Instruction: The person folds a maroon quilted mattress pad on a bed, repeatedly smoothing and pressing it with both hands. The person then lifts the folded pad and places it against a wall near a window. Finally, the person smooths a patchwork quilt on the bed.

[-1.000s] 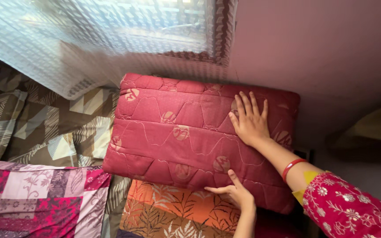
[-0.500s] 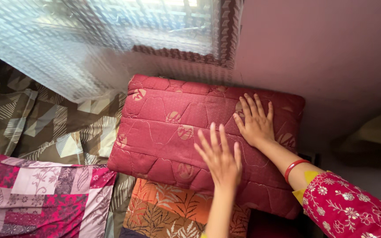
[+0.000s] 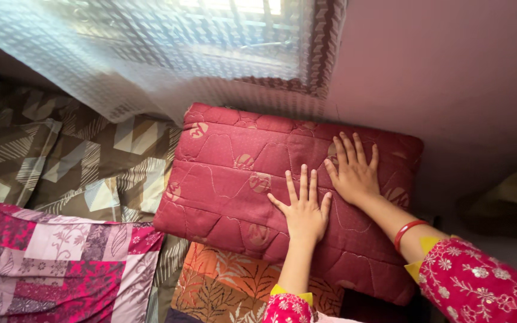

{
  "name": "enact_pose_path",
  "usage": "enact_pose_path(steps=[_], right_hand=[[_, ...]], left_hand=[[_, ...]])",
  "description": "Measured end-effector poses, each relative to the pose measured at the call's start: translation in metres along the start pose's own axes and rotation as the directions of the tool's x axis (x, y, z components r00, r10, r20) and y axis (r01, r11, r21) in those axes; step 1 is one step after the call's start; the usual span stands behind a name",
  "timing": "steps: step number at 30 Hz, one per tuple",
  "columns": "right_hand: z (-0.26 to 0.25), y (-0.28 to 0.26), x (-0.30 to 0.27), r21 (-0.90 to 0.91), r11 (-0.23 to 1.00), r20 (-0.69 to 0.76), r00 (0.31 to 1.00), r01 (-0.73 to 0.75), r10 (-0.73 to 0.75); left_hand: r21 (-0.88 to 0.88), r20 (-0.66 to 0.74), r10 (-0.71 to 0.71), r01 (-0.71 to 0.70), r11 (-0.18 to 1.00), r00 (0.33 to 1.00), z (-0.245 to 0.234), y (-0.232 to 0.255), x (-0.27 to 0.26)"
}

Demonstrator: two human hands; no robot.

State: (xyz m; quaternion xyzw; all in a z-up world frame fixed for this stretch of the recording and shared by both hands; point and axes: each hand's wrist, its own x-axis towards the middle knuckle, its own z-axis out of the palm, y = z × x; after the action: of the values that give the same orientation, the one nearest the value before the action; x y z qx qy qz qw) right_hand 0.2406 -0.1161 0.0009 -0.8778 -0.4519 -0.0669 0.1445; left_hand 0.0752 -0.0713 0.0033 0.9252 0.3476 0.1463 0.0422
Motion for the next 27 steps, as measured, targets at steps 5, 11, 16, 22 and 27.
enact_pose_path(steps=[5,11,16,22,27], right_hand=[[0.004,0.012,0.013,-0.021,0.999,0.315,0.948,-0.027,0.032],[-0.006,0.014,0.009,-0.085,0.996,0.456,0.889,0.003,0.037],[-0.009,0.015,-0.007,-0.094,0.996,0.464,0.884,-0.002,0.046],[-0.006,0.018,-0.015,-0.075,0.997,0.448,0.893,-0.011,0.044],[0.006,0.022,-0.013,-0.08,0.997,0.437,0.898,-0.023,0.056]], left_hand=[[0.029,-0.019,0.007,-0.007,1.0,1.0,0.004,0.0,0.0],[-0.016,0.008,0.02,-0.02,1.0,1.0,0.004,-0.005,-0.005],[-0.008,-0.027,0.071,-0.072,0.997,0.997,0.002,-0.006,-0.019],[0.015,-0.016,0.12,-0.119,0.993,0.993,-0.007,-0.005,-0.061],[0.021,-0.017,0.094,-0.094,0.995,0.995,0.001,-0.003,-0.072]])
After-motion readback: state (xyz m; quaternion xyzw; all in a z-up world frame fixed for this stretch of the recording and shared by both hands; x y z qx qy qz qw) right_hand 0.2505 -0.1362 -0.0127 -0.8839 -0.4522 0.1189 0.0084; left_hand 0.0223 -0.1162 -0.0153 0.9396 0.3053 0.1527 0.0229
